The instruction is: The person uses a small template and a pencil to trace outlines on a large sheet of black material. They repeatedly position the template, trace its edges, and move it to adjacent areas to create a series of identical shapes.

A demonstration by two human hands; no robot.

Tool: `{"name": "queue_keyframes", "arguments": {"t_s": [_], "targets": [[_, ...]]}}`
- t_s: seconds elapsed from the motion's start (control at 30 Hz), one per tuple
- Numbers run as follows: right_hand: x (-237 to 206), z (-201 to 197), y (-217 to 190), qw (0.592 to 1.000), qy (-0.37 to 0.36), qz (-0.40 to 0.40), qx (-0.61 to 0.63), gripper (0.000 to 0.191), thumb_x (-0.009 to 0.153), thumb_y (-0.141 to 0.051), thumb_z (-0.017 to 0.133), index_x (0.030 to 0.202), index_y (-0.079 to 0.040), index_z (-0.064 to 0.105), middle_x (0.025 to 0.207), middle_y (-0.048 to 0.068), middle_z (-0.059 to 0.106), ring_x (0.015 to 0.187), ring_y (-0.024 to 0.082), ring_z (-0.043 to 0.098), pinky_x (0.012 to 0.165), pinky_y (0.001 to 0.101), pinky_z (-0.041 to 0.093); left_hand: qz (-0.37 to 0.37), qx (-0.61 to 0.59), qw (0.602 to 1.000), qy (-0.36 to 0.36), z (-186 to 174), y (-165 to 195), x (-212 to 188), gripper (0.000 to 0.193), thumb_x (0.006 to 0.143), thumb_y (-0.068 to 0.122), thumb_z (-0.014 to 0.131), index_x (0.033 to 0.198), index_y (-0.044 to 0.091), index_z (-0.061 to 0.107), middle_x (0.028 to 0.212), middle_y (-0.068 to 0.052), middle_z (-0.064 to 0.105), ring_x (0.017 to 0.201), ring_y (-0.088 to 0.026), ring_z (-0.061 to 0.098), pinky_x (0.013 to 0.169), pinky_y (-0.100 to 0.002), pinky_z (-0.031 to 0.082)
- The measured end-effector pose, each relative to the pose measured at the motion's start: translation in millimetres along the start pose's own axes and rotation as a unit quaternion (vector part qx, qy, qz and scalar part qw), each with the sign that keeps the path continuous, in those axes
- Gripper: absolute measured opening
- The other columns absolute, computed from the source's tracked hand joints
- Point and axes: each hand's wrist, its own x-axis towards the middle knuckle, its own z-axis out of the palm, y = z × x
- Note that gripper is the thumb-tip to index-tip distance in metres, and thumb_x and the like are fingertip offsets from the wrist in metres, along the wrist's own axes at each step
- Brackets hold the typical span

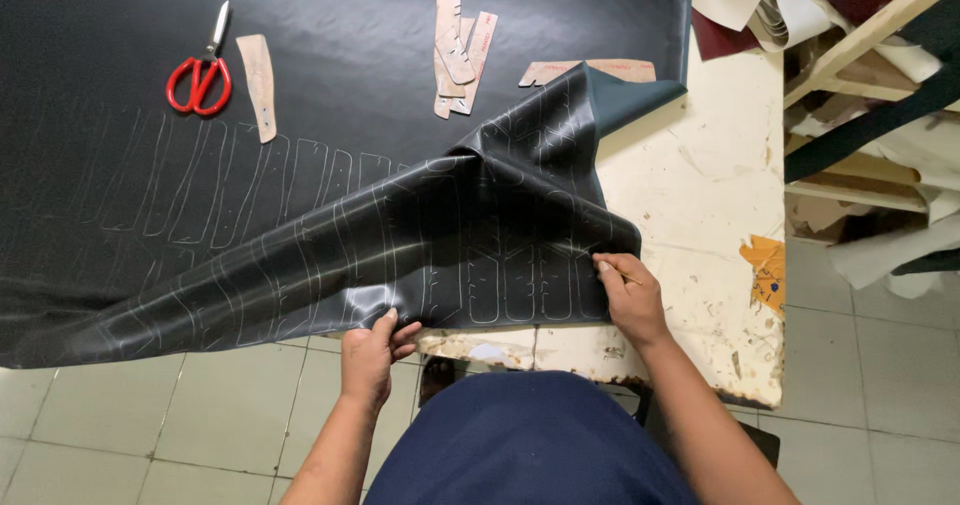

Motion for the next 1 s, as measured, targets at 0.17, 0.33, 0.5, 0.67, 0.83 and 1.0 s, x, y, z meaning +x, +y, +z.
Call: {"name": "queue_keyframes", "arguments": {"t_s": [0.17,0.33,0.5,0.67,0.83,1.0], "targets": [[1,7,-8,0.998,-0.016,0.016,0.059,0.020,0.100,-0.011,0.060,0.108,0.000,0.074,0.101,0.007,0.075,0.094,0.013,0.068,0.087,0.0271,0.055,-0.028,0.004,1.000,-0.007,-3,5,2,0.032,0.096,0.019,0.066,0.072,-0.002,0.061,0.083,-0.012,0.070,0.088,-0.029,0.079,0.057,-0.030,0.060],[11,28,-18,0.992,-0.066,0.069,0.080,0.022,0.099,-0.013,0.058,0.113,-0.002,0.072,0.104,0.005,0.074,0.094,0.012,0.068,0.086,0.0276,0.055,-0.060,0.022,0.998,-0.018,-4,15,2,0.029,0.096,0.019,0.065,0.080,-0.005,0.065,0.087,-0.013,0.072,0.090,-0.027,0.079,0.059,-0.029,0.061],[13,38,-22,0.994,-0.081,0.029,0.067,0.023,0.100,-0.013,0.059,0.113,0.000,0.073,0.103,0.006,0.074,0.094,0.012,0.067,0.088,0.0272,0.054,-0.072,0.020,0.997,-0.024,-5,18,1,0.026,0.095,0.018,0.063,0.086,-0.006,0.069,0.091,-0.013,0.074,0.090,-0.026,0.079,0.058,-0.028,0.060],[9,40,-24,0.998,-0.065,0.008,-0.007,0.024,0.099,-0.011,0.059,0.115,-0.001,0.074,0.102,0.006,0.073,0.094,0.012,0.066,0.088,0.0261,0.052,-0.055,0.014,0.998,-0.033,-7,15,0,0.027,0.096,0.019,0.064,0.086,-0.006,0.067,0.091,-0.013,0.073,0.090,-0.027,0.079,0.057,-0.028,0.060],[9,39,-24,0.997,-0.073,0.008,-0.001,0.021,0.099,-0.012,0.059,0.107,-0.001,0.075,0.100,0.006,0.074,0.093,0.012,0.068,0.087,0.0260,0.054,-0.054,0.010,0.998,-0.043,-6,18,-1,0.029,0.097,0.020,0.064,0.085,-0.006,0.067,0.090,-0.013,0.073,0.089,-0.027,0.080,0.056,-0.027,0.059],[12,45,-28,0.996,-0.084,0.019,0.025,0.022,0.100,-0.012,0.059,0.108,0.000,0.075,0.100,0.008,0.075,0.090,0.013,0.068,0.086,0.0277,0.055,-0.058,0.023,0.997,-0.048,-6,21,-1,0.028,0.095,0.020,0.063,0.084,-0.005,0.070,0.089,-0.013,0.075,0.089,-0.025,0.079,0.056,-0.026,0.059]]}}
